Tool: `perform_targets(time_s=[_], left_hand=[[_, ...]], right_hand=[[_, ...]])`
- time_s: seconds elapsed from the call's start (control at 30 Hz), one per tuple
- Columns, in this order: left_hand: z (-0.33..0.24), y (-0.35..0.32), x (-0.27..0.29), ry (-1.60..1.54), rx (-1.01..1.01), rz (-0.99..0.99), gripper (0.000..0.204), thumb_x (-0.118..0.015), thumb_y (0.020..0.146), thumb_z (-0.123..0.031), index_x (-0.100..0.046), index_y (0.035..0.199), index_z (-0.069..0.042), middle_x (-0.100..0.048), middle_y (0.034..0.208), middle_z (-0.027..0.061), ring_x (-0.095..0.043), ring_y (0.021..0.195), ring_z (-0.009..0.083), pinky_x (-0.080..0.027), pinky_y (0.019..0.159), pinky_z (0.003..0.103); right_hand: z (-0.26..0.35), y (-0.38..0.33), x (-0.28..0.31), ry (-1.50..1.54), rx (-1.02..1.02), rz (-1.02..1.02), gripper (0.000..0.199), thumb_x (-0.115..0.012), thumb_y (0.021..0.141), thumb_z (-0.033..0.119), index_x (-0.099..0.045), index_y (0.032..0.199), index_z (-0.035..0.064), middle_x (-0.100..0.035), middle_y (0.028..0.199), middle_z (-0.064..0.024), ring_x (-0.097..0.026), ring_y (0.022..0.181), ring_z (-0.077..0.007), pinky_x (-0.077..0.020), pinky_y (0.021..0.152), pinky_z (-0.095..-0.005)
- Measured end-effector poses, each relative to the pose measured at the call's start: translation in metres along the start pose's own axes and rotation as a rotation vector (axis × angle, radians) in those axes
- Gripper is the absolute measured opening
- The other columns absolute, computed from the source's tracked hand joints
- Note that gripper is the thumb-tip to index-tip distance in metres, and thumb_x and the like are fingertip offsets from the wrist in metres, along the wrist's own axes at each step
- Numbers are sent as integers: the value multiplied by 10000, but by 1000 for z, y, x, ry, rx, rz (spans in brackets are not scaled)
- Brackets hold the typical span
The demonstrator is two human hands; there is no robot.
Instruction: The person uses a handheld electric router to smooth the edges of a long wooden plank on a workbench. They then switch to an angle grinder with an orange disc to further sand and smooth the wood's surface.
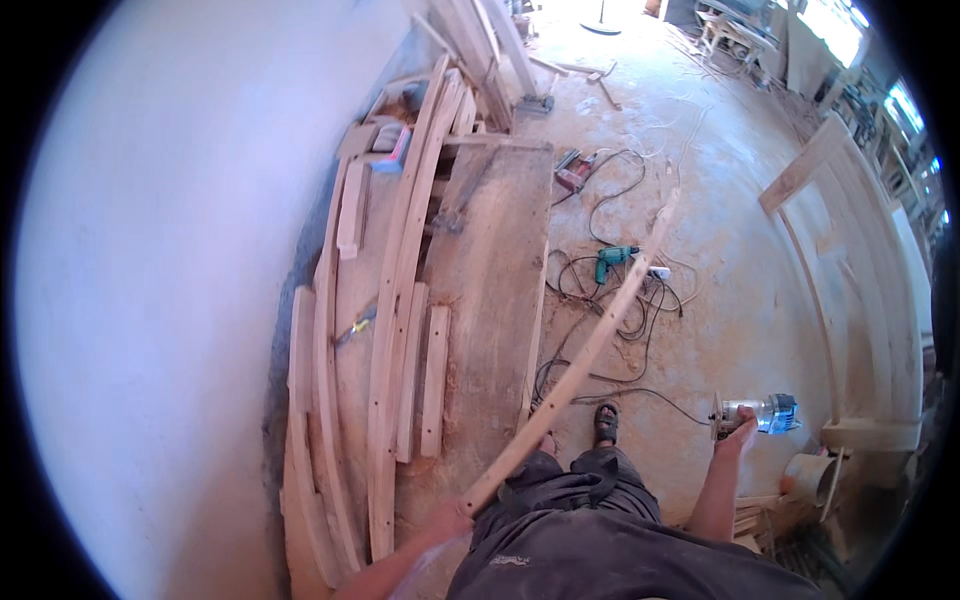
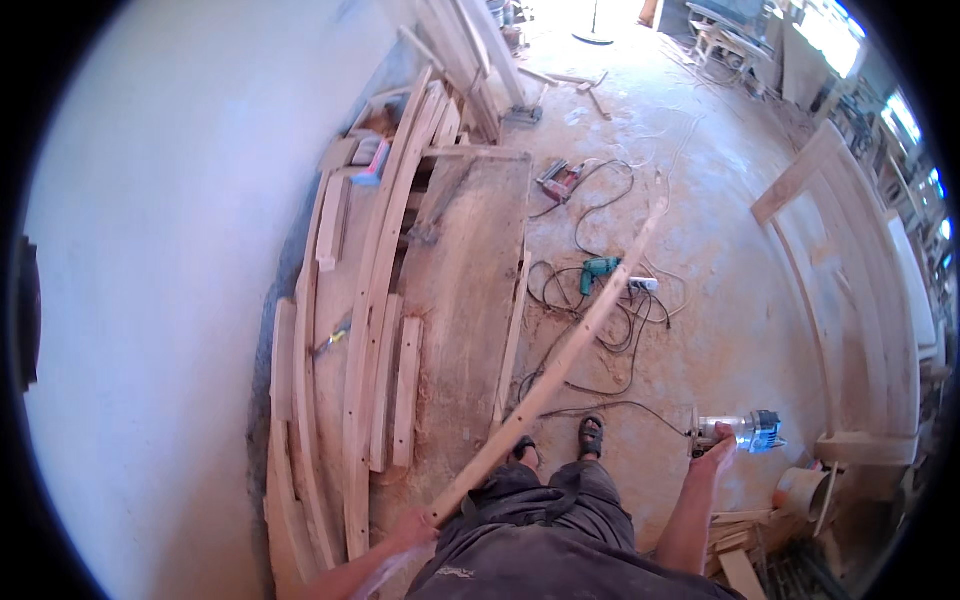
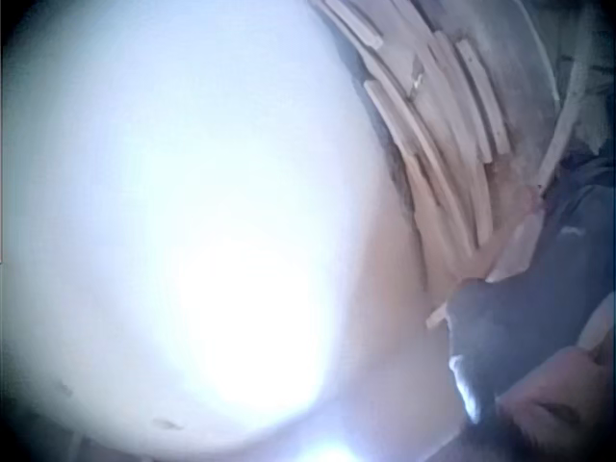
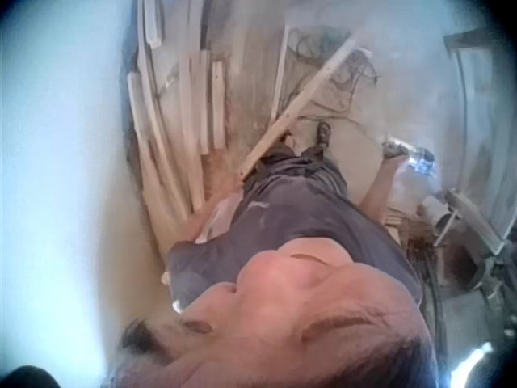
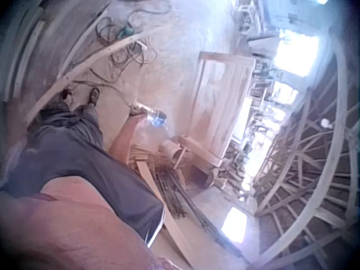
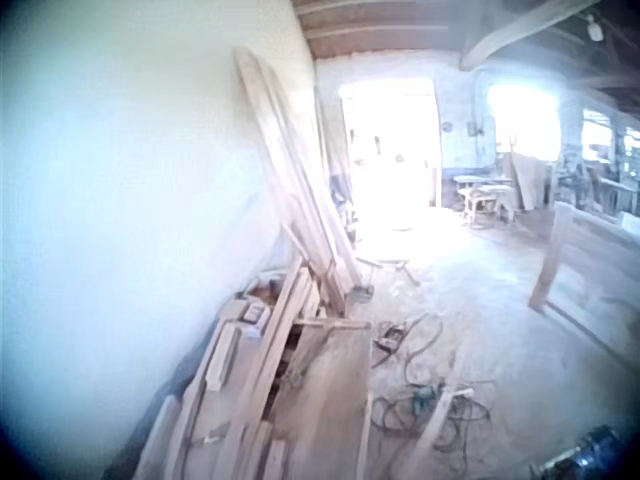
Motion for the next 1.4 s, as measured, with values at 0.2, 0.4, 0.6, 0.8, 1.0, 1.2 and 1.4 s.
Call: perform_targets(time_s=[0.2,0.4,0.6,0.8,1.0,1.2,1.4], left_hand=[[1,-30,44,-185,196,-233,253,-767,675,-164,-740,892,-36,-720,794,199,-726,781,345,-550,712,441],[19,-33,95,-282,165,-546,348,-790,661,-160,-680,953,-5,-708,838,199,-718,830,341,-555,741,425],[37,-2,147,-316,88,-771,469,-819,654,-188,-673,1049,18,-713,887,190,-702,880,374,-553,808,461],[39,11,147,191,164,-1320,781,-838,711,-188,-487,1384,-3,-522,1380,240,-503,1278,429,-390,1093,518],[36,-3,48,93,327,-912,664,-750,768,-71,-457,1361,-11,-456,1298,255,-445,1269,437,-354,1105,537],[57,-13,62,-12,315,-944,540,-735,778,-92,-519,1268,-22,-531,1142,237,-551,1112,413,-501,947,520],[58,-17,33,244,227,-978,646,-726,810,-147,-493,1403,-42,-583,1215,267,-614,1094,429,-542,895,507]], right_hand=[[-9,-14,-29,28,-22,175,275,-676,671,157,-600,930,106,-599,908,-58,-606,840,-297,-549,812,-448],[-7,-27,-42,-21,-23,336,354,-661,667,125,-614,1014,75,-625,950,-71,-643,869,-298,-564,837,-438],[1,-44,-64,-87,-13,397,172,-657,671,119,-603,833,109,-626,855,-37,-634,818,-269,-553,810,-415],[14,-75,-74,-130,-31,479,296,-653,684,115,-631,976,72,-660,939,-77,-665,879,-289,-577,836,-418],[20,-77,-59,-143,-96,514,401,-665,670,115,-622,1063,51,-656,961,-91,-667,874,-306,-597,825,-448],[10,-81,-59,-155,-160,557,362,-672,668,123,-615,1017,44,-652,941,-96,-664,858,-314,-599,805,-461],[7,-89,-63,-189,-141,538,346,-652,686,118,-624,1025,50,-648,940,-91,-658,876,-309,-587,813,-461]])
Point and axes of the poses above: each hand's wrist, its own y-axis towards the middle knuckle, its own x-axis out of the back of the hand, z = x × y, the point moved 1 cm from there along y, towards the middle knuckle
